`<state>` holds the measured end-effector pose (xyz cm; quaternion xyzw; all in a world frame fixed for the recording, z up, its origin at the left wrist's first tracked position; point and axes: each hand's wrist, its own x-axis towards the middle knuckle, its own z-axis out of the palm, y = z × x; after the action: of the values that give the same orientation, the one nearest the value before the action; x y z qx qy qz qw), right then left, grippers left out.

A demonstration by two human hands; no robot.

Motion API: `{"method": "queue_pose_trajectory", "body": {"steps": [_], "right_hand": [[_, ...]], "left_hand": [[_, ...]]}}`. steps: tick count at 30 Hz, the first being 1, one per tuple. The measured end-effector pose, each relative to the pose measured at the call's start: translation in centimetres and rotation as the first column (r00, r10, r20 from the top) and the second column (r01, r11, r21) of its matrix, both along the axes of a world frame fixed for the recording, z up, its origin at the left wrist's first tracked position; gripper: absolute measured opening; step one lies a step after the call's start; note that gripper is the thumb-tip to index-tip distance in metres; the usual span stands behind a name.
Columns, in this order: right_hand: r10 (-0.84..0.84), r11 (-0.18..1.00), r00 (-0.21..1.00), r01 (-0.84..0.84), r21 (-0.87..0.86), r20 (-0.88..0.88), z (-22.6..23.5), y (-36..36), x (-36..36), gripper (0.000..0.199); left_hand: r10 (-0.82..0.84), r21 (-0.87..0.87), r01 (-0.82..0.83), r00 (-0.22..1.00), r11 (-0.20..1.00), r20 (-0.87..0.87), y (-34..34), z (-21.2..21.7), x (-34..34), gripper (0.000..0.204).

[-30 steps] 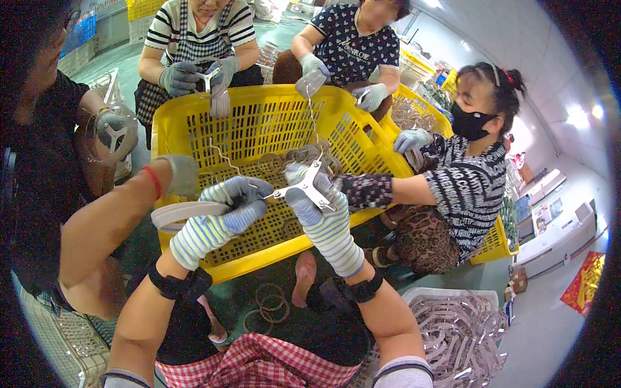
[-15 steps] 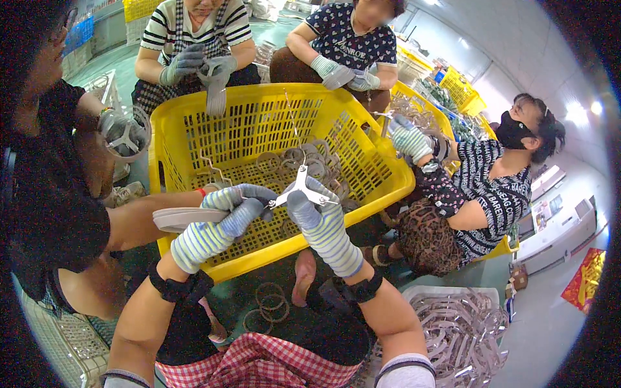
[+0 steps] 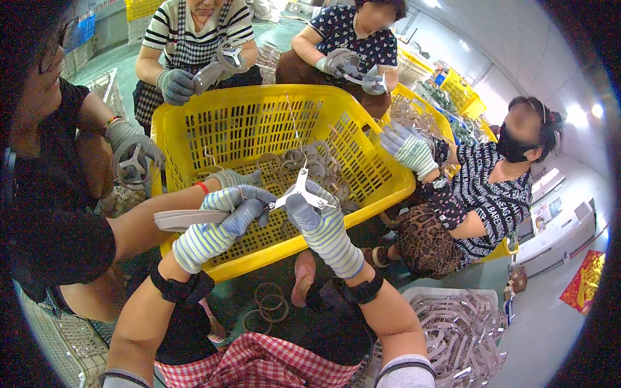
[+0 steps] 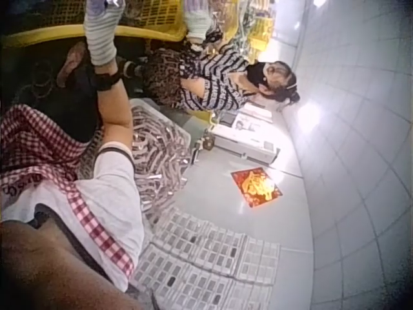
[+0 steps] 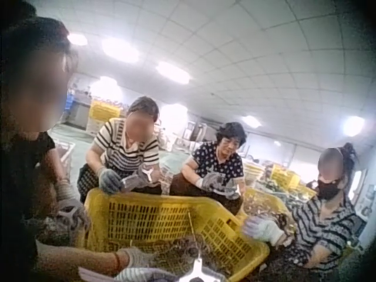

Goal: Sorting and assembling plastic ring components into groups in a factory setting.

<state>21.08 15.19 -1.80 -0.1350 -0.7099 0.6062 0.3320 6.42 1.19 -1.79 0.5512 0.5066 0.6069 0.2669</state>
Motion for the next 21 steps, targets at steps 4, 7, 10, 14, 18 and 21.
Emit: {"method": "queue_pose_trajectory", "body": {"steps": [4,7,10,14,18,21], "right_hand": [[0.042,0.987,0.999,-0.039,-0.154,0.018,0.6,-1.0,-1.1,0.036],[0.034,0.977,0.981,0.008,-0.212,0.191,1.5,1.0,0.4,0.036],[0.022,0.992,0.987,-0.001,-0.128,0.161,1.7,0.7,-0.4,0.036],[0.014,0.993,0.983,0.008,-0.121,0.184,1.8,0.8,-0.8,0.034],[0.006,0.993,0.999,-0.011,-0.118,-0.041,0.7,1.3,-1.6,0.027],[0.118,0.978,0.987,-0.135,-0.161,-0.109,0.5,1.4,-1.0,0.026]], "left_hand": [[0.01,-0.178,0.021,0.986,0.984,0.169,-1.3,1.7,-0.1,0.024],[0.003,-0.122,0.02,0.982,0.992,0.189,1.0,0.7,0.4,0.027],[-0.01,-0.115,0.039,0.97,0.993,0.245,0.6,1.2,0.3,0.029],[0.045,-0.117,-0.017,0.969,0.993,0.245,0.4,1.0,-0.1,0.031],[-0.1,-0.242,0.124,0.989,0.962,0.11,0.3,0.6,-0.6,0.029],[-0.329,-0.353,0.339,0.94,0.872,0.09,0.3,0.2,0.0,0.027]]}}
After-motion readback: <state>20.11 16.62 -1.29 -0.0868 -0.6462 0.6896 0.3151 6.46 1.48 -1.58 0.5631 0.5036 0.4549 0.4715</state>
